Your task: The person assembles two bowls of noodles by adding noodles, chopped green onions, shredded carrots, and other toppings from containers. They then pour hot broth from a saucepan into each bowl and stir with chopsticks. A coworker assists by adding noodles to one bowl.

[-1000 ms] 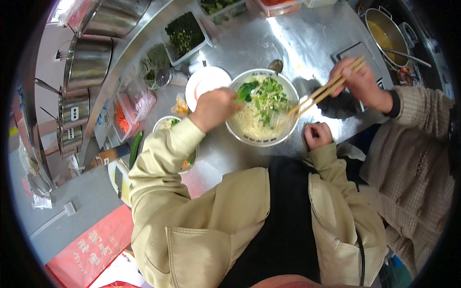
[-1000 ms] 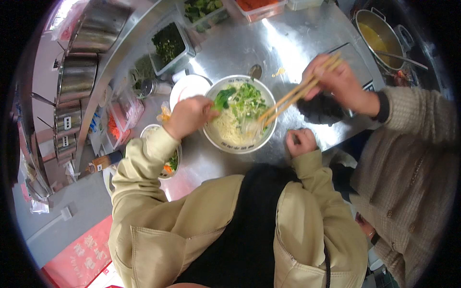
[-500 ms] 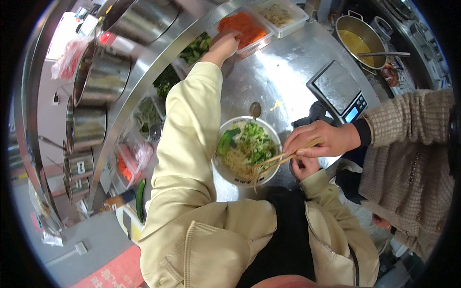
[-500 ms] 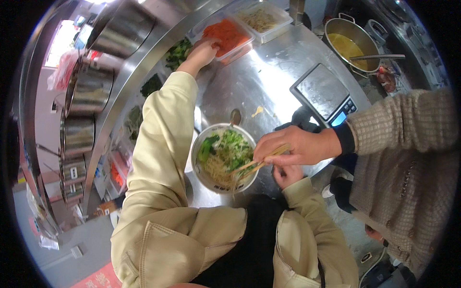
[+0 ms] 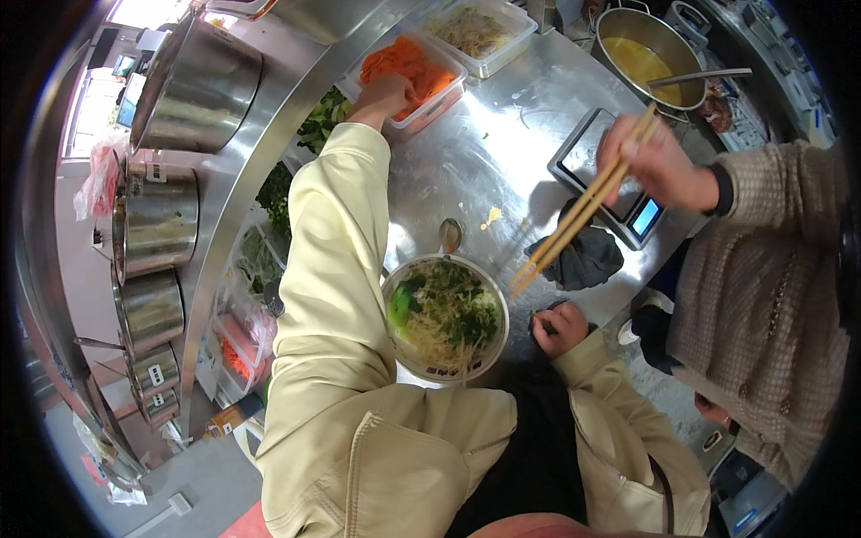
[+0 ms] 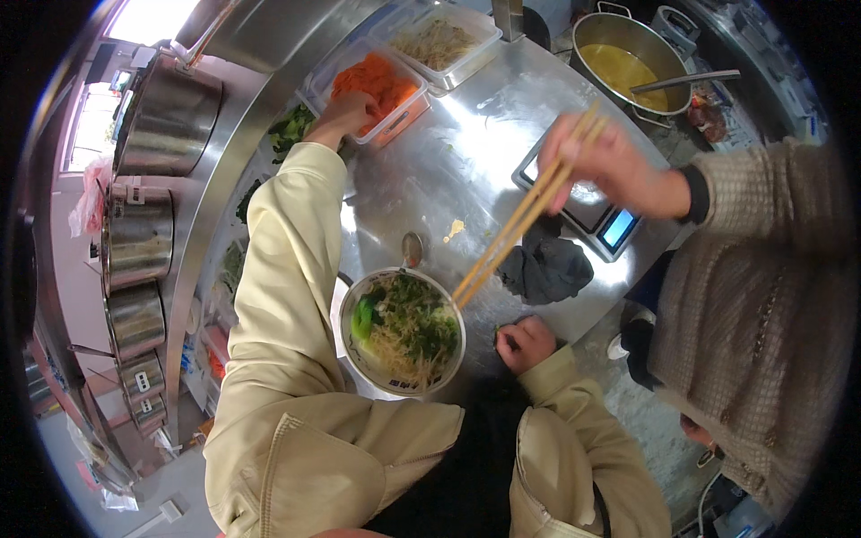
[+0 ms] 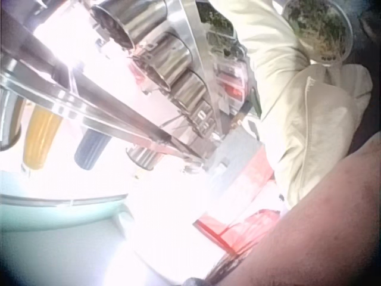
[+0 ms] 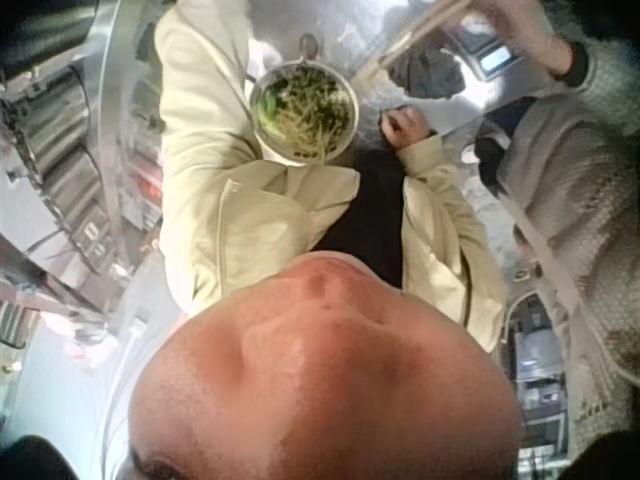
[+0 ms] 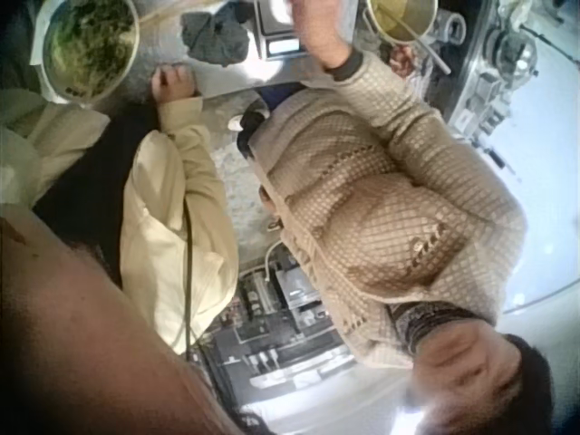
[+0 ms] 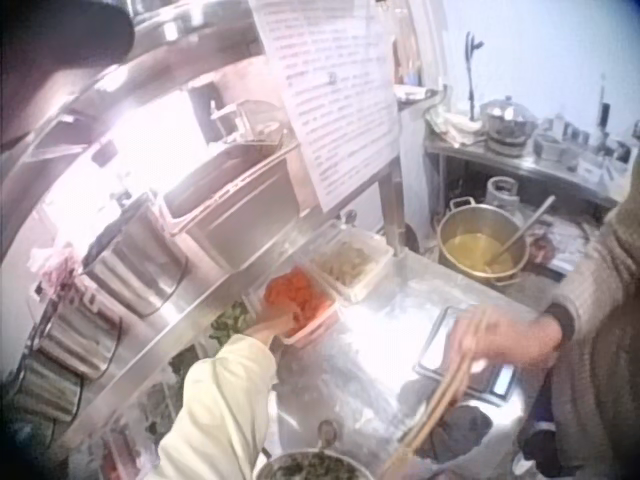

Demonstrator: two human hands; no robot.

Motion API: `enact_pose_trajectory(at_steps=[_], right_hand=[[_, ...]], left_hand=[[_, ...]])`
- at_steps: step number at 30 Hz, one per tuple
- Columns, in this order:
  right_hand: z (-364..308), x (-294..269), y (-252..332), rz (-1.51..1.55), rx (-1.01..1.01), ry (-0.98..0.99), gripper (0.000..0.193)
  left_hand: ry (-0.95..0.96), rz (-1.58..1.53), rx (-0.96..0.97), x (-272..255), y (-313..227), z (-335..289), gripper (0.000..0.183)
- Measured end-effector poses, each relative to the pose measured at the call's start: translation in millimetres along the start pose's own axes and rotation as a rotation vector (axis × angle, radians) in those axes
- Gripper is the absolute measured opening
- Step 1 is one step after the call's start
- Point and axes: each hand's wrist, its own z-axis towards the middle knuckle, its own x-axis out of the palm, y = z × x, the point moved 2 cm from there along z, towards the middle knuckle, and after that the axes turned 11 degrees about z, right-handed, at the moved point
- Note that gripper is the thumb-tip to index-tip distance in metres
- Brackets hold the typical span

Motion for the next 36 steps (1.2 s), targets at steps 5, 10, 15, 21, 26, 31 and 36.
enact_pose_trajectory(at_steps=[5, 10, 15, 21, 26, 31, 36], right_hand=[[0.9, -2.2, 2.0, -0.015, 0.012, 0.036, 0.014], [-1.8, -2.0, 1.2, -0.002, 0.049, 0.038, 0.011], [-1.4, -1.1, 3.3, -0.014, 0.061, 0.032, 0.009], [-1.6, -2.5, 5.8, -0.069, 0.011, 0.025, 0.008], [-2.8, -1.2, 6.2, 0.002, 0.042, 0.052, 0.007], [-4.7, -1.1, 7.0, 0.058, 0.101, 0.071, 0.008], [-7.7, -1.9, 8.9, 0.001, 0.046, 0.072, 0.007]], left_hand=[[-0.269, -0.216, -0.126, -19.1, 5.7, -20.3, 0.025], [-0.331, -0.636, -0.242, -7.3, 27.9, -31.5, 0.031], [-0.487, -1.042, -0.354, 10.0, 32.9, -34.4, 0.030], [-0.489, -1.707, -0.379, 3.1, 20.4, -65.3, 0.025], [-0.308, -1.670, -0.229, -7.8, 14.0, -152.5, 0.028], [-0.205, -1.511, -0.300, 0.5, -32.2, -285.1, 0.035], [-0.230, -1.418, -0.463, 29.7, -87.5, -391.2, 0.027]])
